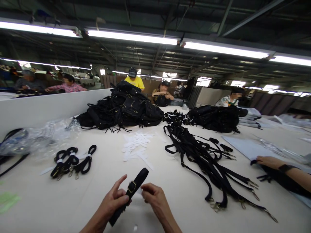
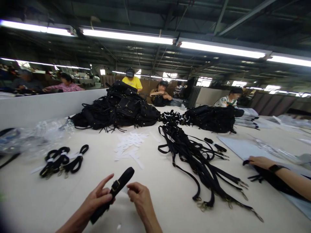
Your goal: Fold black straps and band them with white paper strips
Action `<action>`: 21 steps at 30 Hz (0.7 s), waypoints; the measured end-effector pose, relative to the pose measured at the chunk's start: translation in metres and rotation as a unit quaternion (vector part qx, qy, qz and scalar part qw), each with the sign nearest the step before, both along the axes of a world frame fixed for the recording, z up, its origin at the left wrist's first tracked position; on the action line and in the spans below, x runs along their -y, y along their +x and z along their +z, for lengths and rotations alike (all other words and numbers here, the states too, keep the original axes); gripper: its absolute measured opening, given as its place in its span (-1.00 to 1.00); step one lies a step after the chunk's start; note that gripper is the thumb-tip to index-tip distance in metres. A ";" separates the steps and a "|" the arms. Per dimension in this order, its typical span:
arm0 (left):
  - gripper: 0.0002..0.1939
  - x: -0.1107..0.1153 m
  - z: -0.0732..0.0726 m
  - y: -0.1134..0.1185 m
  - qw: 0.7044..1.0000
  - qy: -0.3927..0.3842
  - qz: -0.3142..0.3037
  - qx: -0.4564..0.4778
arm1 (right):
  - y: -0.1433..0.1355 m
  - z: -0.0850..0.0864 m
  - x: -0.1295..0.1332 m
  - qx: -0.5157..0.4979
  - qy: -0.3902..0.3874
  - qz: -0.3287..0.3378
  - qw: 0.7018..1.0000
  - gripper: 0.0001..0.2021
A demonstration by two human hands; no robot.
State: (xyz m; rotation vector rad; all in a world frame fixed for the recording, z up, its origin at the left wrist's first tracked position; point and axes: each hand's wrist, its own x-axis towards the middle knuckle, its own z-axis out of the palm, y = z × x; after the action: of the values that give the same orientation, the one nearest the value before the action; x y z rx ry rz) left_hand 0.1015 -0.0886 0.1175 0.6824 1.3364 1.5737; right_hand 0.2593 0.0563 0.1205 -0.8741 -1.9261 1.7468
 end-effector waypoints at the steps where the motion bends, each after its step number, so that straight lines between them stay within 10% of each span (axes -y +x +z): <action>1: 0.12 -0.001 -0.001 0.000 1.000 0.003 -0.003 0.009 | -0.005 0.000 0.004 -0.025 -0.037 0.008 0.999 -0.75; 14: -0.58 0.002 -0.009 -0.012 0.989 -0.084 -0.010 -0.123 | -0.016 -0.006 0.023 -0.014 -0.143 0.019 0.990 -0.58; 21: -0.69 0.007 -0.014 -0.012 0.874 -0.132 -0.015 -0.467 | -0.007 -0.037 0.042 -0.040 -0.097 0.032 0.994 -0.80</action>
State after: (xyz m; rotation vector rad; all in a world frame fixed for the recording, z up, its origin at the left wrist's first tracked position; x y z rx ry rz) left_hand 0.0890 -0.0952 0.1033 1.3682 2.1619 0.9843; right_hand 0.2526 0.0143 0.0831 -0.8005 -1.7734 2.0022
